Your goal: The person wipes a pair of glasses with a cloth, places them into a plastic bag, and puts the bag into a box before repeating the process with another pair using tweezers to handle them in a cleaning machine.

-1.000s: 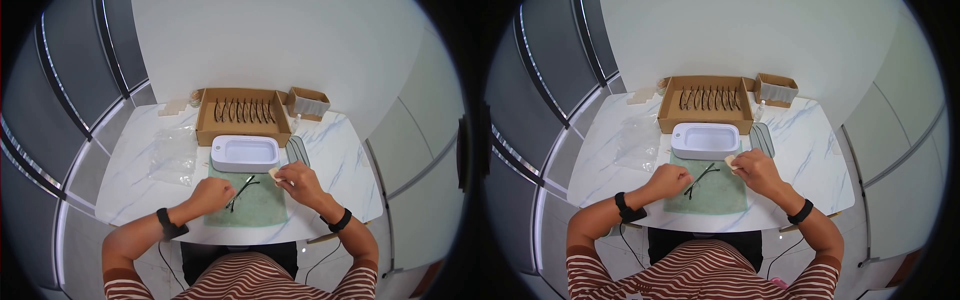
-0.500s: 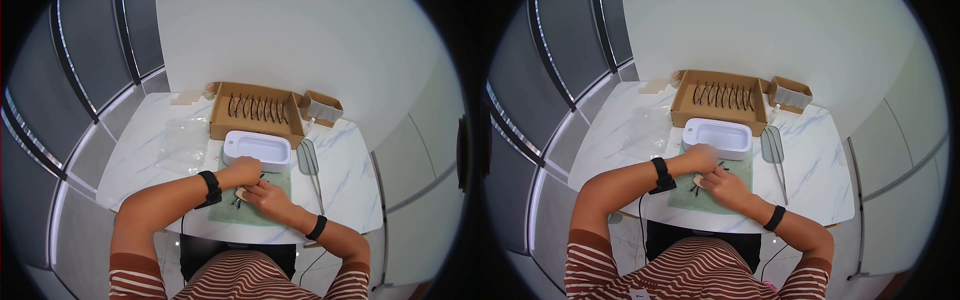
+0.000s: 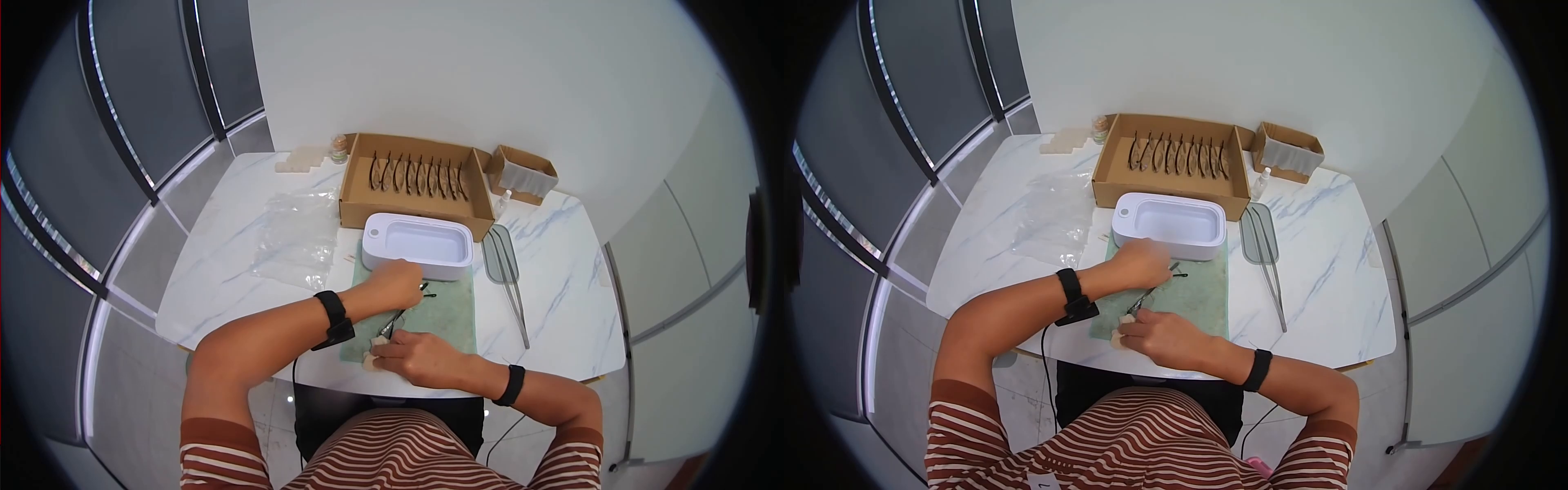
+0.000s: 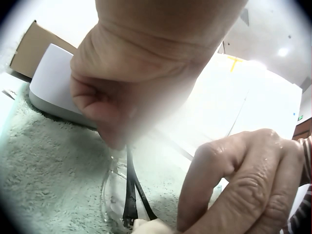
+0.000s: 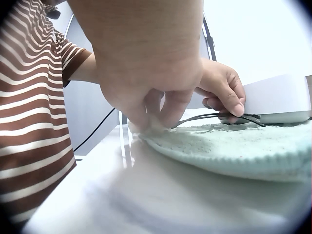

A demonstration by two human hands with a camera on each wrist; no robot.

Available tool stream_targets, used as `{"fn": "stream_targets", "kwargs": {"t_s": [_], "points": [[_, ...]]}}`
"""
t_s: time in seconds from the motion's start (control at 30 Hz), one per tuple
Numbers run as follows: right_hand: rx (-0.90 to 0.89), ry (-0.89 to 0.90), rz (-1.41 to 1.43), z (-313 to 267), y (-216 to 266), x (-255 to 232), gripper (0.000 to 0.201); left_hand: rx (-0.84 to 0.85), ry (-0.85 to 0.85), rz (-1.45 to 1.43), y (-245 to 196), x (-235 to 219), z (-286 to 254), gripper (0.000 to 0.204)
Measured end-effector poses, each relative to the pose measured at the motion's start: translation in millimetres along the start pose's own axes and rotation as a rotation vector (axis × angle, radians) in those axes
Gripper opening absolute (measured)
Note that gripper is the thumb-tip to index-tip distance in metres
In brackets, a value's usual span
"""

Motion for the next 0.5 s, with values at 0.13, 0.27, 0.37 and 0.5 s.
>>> {"fn": "stream_targets", "kwargs": {"t_s": [0.13, 0.27, 0.37, 0.5], "points": [[0.014, -0.015, 0.090, -14.7, 4.1, -15.4, 0.025, 0.057, -0.131, -0.167, 7.6, 8.1, -17.6, 0.029], [0.257, -0.010, 0.107, -52.0, -10.4, -35.6, 0.020, 0.019, -0.132, -0.194, 8.3, 0.6, -64.8, 0.027], [0.410, 0.085, 0.031, -71.2, -23.3, -43.7, 0.012, -0.018, -0.020, -0.345, 3.1, 0.6, -86.4, 0.022], [0.388, 0.064, -0.040, -66.9, -25.0, -61.8, 0.012, 0.013, -0.033, -0.215, 0.9, 10.1, -88.2, 0.016]]}}
Point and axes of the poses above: each hand's wrist, its own z-axis towards the middle knuckle, its own x-axis out of the palm, y = z × x, the point moved 1 cm from there along z, towards the middle knuckle, and after that the axes turned 15 degrees about y, right-handed, at the moved point
